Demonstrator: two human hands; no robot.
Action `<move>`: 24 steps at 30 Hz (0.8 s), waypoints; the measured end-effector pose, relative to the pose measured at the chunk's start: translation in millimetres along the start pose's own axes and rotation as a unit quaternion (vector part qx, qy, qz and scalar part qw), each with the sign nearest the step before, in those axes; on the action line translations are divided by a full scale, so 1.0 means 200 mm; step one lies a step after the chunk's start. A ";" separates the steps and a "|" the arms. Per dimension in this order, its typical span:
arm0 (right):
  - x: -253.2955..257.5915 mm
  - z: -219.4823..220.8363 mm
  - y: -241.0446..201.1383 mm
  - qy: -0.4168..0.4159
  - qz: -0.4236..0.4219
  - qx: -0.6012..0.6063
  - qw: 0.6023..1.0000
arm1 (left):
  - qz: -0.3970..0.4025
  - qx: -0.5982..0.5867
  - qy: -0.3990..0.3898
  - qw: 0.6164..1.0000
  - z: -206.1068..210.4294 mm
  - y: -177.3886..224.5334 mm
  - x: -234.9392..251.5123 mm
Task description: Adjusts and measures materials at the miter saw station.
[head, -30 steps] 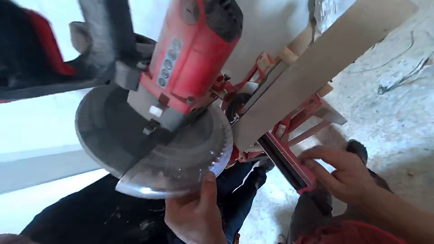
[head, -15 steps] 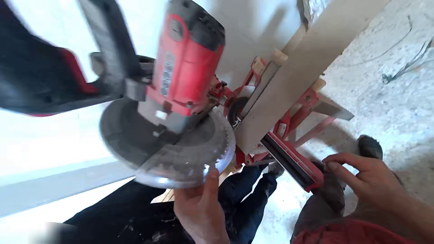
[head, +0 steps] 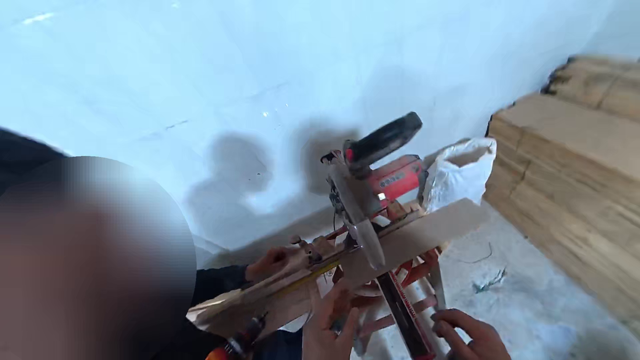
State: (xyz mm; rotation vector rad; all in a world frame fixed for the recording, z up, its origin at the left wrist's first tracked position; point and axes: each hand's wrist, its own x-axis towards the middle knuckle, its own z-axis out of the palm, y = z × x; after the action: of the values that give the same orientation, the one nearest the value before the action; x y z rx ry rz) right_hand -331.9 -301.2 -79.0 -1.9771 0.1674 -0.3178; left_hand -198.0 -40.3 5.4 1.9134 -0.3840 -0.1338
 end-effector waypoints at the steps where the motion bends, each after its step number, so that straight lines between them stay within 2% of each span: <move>1: 0.04 0.03 -0.04 0.003 -0.008 -0.010 1.000 | -0.013 0.000 -0.002 1.000 -0.02 -0.04 -0.01; 5: 0.26 0.21 -0.22 0.037 -0.038 -0.106 0.993 | -0.050 -0.011 -0.004 0.999 -0.04 -0.17 -0.04; 9: 0.51 0.40 -0.42 0.114 -0.064 -0.311 0.941 | -0.068 -0.004 -0.003 0.998 -0.01 -0.26 0.00; 12: 0.64 0.40 -0.45 0.164 -0.102 -0.405 0.894 | -0.075 0.001 -0.022 0.997 -0.01 -0.29 0.05; 15: 0.73 0.30 -0.51 0.182 -0.163 -0.405 0.881 | -0.119 0.006 -0.058 0.991 -0.02 -0.29 0.11; 18: 0.85 0.23 -0.72 0.170 -0.180 -0.433 0.867 | -0.138 0.016 -0.086 0.986 0.01 -0.29 0.18; 21: 1.00 0.20 -0.98 0.116 -0.125 -0.518 0.838 | -0.142 0.018 -0.119 0.983 0.06 -0.26 0.26; 24: 1.18 0.22 -1.15 0.075 -0.102 -0.579 0.806 | -0.133 0.003 -0.131 0.982 0.11 -0.24 0.32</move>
State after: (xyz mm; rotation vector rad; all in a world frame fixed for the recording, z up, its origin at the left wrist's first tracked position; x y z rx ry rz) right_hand -99.2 -229.2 147.8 -3.2069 0.2934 -0.6042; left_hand -134.6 -65.7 -41.8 1.9516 -0.3001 -0.5665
